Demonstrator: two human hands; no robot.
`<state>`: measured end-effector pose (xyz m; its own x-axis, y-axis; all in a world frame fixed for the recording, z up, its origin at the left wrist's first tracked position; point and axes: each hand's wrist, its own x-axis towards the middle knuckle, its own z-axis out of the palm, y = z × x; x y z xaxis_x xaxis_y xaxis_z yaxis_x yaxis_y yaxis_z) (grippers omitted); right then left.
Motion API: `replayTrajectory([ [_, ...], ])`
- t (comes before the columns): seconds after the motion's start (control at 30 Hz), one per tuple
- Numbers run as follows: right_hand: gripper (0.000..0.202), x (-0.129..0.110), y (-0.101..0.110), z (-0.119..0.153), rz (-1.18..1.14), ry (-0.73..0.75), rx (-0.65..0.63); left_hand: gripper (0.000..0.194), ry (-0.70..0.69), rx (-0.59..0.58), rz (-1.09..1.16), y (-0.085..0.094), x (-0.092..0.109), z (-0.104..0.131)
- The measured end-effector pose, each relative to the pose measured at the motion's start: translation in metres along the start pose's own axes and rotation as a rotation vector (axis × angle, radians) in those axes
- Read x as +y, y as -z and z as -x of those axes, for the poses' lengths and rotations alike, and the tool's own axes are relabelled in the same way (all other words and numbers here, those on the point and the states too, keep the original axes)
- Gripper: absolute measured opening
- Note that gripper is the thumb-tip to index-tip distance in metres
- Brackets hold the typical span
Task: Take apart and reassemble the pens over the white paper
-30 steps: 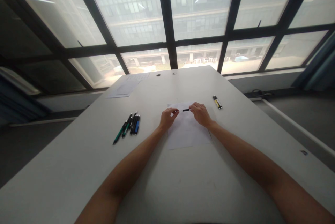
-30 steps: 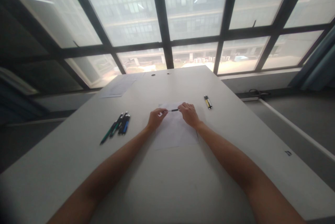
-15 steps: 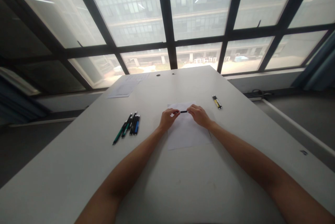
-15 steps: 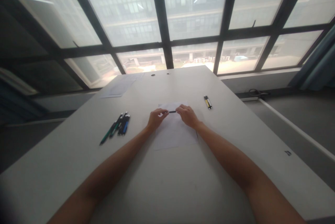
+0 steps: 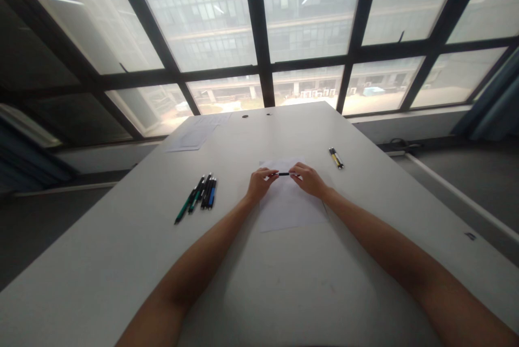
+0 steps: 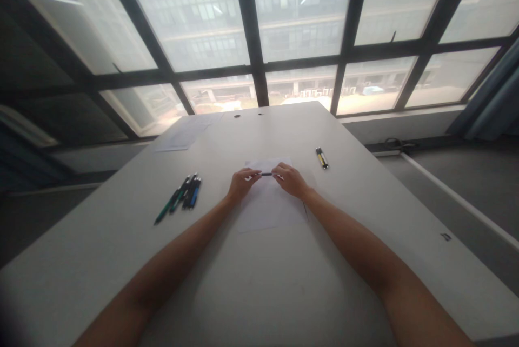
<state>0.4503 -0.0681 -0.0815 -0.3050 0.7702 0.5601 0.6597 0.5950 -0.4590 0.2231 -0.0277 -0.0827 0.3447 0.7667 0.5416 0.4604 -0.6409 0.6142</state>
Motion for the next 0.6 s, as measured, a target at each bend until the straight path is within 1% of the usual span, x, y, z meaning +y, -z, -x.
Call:
replayTrajectory([
  [0.17, 0.018, 0.0024, -0.0007, 0.0, -0.022, -0.008, 0.01, 0.021, -0.03, -0.018, 0.055, 0.0003, 0.0036, 0.0005],
  [0.33, 0.018, 0.0017, -0.0005, 0.0005, 0.031, -0.017, 0.025, 0.024, -0.047, -0.011, 0.082, 0.0001, 0.0055, 0.0003],
  [0.47, 0.016, 0.0, -0.0001, 0.0005, 0.096, -0.013, 0.03, 0.027, 0.023, 0.038, 0.056, 0.0003, 0.0029, -0.0007],
  [0.6, 0.016, -0.0011, -0.0003, 0.0012, 0.129, -0.013, 0.039, 0.017, 0.085, 0.085, 0.042, 0.0, 0.0, -0.0011],
])
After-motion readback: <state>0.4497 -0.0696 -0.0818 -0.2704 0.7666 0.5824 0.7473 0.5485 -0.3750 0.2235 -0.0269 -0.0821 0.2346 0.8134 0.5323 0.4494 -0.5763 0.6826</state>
